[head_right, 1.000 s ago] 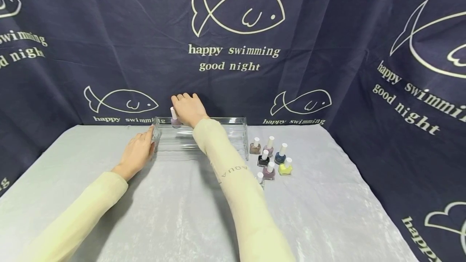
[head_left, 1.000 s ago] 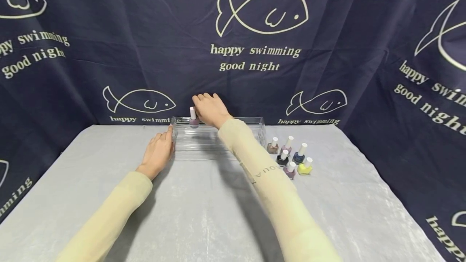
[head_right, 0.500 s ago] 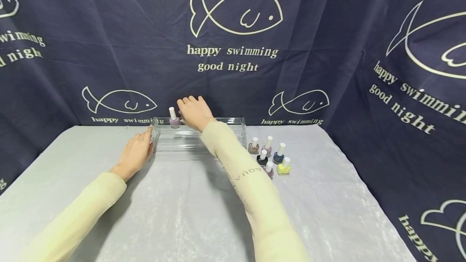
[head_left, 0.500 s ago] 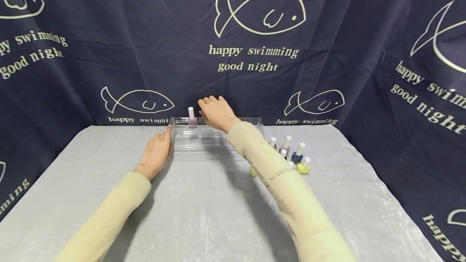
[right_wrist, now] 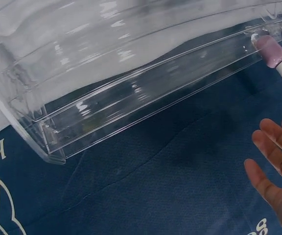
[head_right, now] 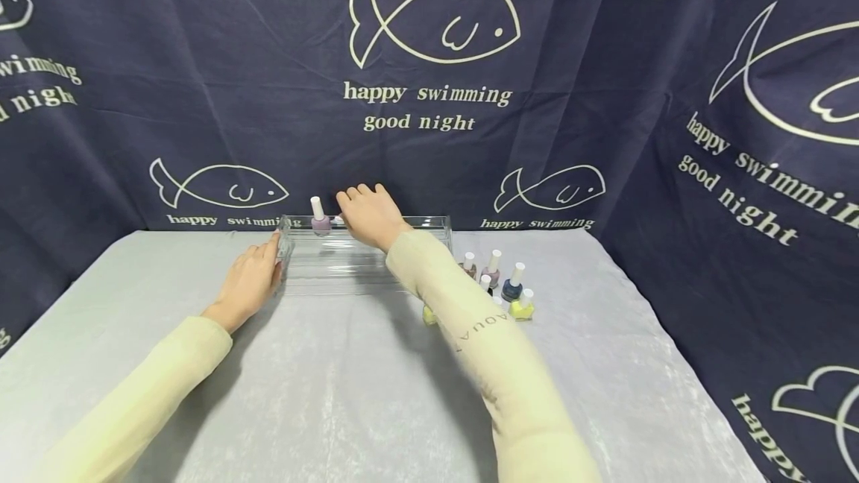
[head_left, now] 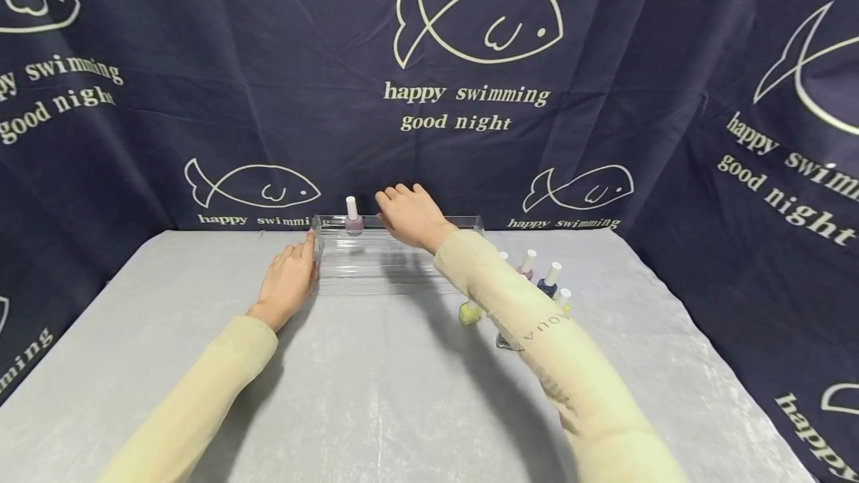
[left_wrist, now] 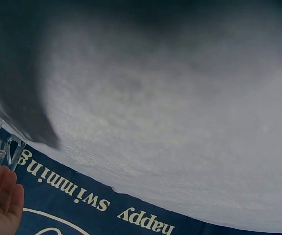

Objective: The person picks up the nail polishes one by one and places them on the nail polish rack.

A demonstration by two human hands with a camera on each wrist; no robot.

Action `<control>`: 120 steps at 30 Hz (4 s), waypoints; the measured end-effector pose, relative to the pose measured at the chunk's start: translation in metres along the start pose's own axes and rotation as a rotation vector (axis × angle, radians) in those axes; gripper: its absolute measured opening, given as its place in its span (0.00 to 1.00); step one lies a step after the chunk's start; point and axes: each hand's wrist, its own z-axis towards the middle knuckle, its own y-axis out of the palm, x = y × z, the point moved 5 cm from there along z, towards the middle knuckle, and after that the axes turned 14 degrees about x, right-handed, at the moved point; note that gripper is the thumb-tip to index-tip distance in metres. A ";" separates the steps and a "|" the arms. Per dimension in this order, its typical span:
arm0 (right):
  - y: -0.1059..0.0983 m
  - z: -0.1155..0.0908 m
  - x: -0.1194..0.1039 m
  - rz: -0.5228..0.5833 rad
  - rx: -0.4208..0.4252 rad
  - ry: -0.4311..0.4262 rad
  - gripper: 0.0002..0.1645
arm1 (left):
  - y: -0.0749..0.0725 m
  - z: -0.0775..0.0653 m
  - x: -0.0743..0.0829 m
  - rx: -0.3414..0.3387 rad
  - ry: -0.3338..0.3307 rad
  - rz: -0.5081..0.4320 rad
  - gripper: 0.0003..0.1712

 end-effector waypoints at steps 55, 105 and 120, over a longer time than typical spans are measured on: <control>-0.012 -0.113 0.026 0.073 0.052 -0.060 0.09 | 0.001 -0.001 -0.001 0.027 -0.005 -0.019 0.32; -0.014 -0.170 0.023 0.113 0.052 -0.198 0.06 | 0.000 -0.001 -0.001 0.022 -0.004 0.000 0.33; -0.013 -0.172 0.021 0.112 0.050 -0.239 0.10 | 0.000 -0.001 -0.001 0.017 -0.008 -0.002 0.32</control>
